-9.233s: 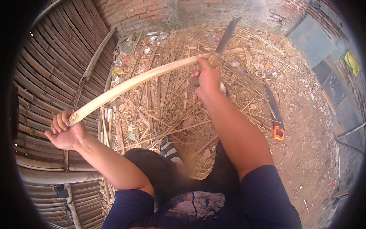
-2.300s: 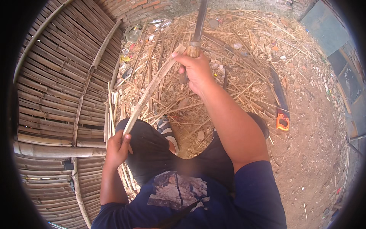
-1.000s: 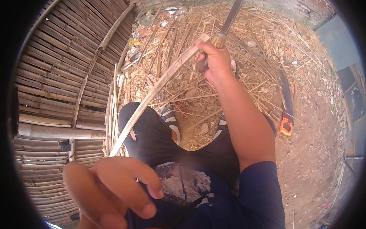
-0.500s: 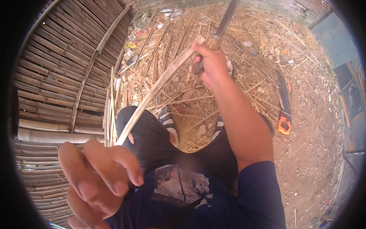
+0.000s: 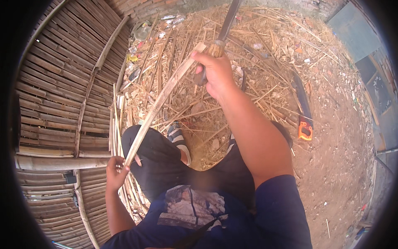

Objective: The person strips thin layers off a bamboo pole using a large knife while sitting in an outdoor work area.

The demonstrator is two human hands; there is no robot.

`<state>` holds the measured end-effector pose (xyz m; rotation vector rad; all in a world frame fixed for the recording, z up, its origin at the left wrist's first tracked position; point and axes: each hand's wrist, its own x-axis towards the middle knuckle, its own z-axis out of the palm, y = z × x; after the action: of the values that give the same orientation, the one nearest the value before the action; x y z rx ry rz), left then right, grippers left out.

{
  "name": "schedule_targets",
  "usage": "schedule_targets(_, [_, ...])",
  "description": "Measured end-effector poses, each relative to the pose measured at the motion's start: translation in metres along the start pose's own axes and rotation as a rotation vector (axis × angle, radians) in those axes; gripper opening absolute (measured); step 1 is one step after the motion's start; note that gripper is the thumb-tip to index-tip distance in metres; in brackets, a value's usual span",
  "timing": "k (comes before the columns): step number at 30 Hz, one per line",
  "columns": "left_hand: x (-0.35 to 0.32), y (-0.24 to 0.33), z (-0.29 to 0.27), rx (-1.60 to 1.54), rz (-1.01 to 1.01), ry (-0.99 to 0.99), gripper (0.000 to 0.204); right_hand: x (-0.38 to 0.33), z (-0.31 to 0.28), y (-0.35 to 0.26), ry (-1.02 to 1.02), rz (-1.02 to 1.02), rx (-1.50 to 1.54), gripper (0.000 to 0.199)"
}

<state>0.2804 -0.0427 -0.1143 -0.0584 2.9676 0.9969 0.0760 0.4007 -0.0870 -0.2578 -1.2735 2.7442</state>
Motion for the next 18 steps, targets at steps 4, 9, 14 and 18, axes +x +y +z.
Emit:
schedule_targets(4, [-0.035, -0.024, 0.008, -0.067, -0.064, -0.087, 0.041, 0.000, 0.004, 0.000, -0.031, -0.017, -0.017, 0.023])
schedule_targets(9, [-0.058, -0.032, 0.033, 0.129, 0.010, 0.075, 0.028, -0.009, 0.016, -0.014, 0.051, -0.119, -0.344, 0.037])
schedule_targets(14, [-0.077, -0.037, 0.051, 0.129, -0.004, 0.147, 0.033, -0.008, -0.011, -0.050, -0.103, -0.475, -1.277, 0.045])
schedule_targets(18, [-0.077, -0.036, 0.056, 0.142, 0.009, 0.165, 0.034, -0.019, -0.008, -0.042, -0.455, -0.641, -1.595, 0.022])
